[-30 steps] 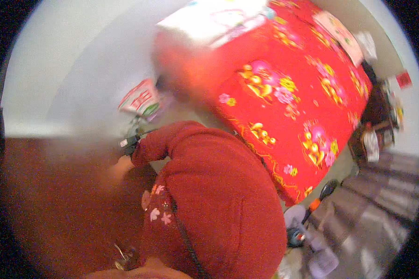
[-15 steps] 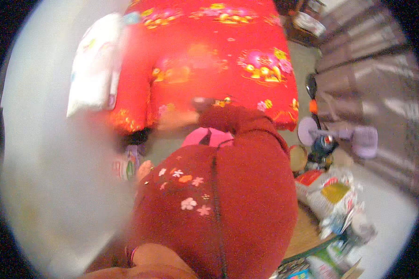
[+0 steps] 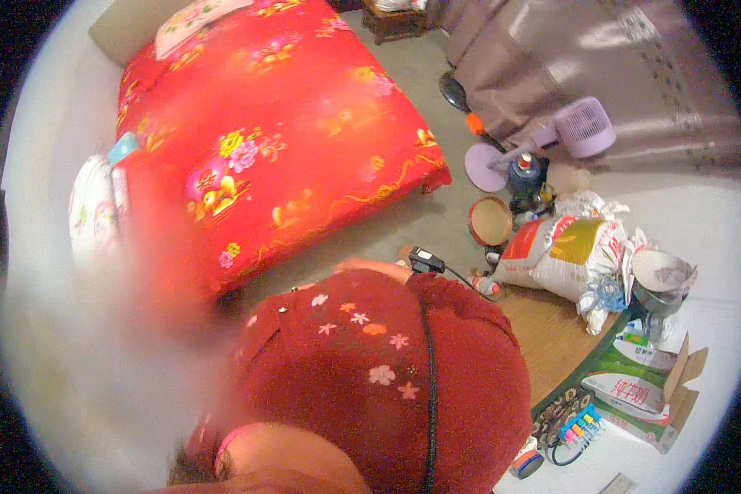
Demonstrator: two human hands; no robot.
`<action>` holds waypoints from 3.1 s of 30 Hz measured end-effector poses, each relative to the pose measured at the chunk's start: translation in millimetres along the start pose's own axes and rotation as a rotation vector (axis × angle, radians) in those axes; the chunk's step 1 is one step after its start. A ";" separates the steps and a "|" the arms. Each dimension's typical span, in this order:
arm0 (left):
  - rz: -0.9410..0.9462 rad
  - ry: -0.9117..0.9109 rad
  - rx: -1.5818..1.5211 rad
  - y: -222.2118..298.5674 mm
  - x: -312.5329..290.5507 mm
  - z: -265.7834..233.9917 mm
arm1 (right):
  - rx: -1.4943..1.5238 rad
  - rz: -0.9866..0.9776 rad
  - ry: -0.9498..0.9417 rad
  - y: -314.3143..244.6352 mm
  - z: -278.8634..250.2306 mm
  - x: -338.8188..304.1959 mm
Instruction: The person enters a bedroom and organizes items on a bed with a red floral cover. They handle white plastic bags, a black garment, and a patterned pillow, moving them between the bed and a nearby wooden chair. The person smooths the bedspread and adjusts the pillow before the clip ends.
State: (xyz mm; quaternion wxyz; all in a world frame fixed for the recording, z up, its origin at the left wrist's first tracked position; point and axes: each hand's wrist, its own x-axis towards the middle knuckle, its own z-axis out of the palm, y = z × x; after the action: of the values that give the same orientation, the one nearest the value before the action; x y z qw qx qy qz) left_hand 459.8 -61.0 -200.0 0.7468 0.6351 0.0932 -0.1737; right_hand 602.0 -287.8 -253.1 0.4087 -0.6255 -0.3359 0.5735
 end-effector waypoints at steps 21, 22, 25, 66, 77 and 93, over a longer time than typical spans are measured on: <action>-0.051 -0.463 0.284 96.0 312.4 226.2 | 0.317 0.003 0.590 167.0 -221.2 -236.8; -0.021 -0.474 0.282 99.2 325.2 229.3 | 0.393 0.042 0.668 169.3 -233.5 -244.7; -0.055 -0.446 0.343 110.8 371.3 240.1 | 0.525 -0.016 0.827 186.9 -265.4 -263.0; 0.084 0.357 0.241 294.6 887.1 121.3 | 0.591 0.020 0.493 103.7 -935.0 -65.6; -0.031 0.779 0.174 334.3 995.9 -2.9 | 0.408 -0.007 0.711 24.0 -1185.1 98.4; 0.166 1.453 0.070 474.0 1045.1 -242.3 | -0.250 -0.305 0.166 -242.4 -1438.4 477.2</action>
State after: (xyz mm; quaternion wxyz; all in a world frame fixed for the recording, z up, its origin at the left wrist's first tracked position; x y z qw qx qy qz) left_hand 1622.5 92.2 -184.3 0.4866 0.6187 0.5109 0.3456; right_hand 2096.3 62.0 -235.6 0.4365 -0.6582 -0.4603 0.4053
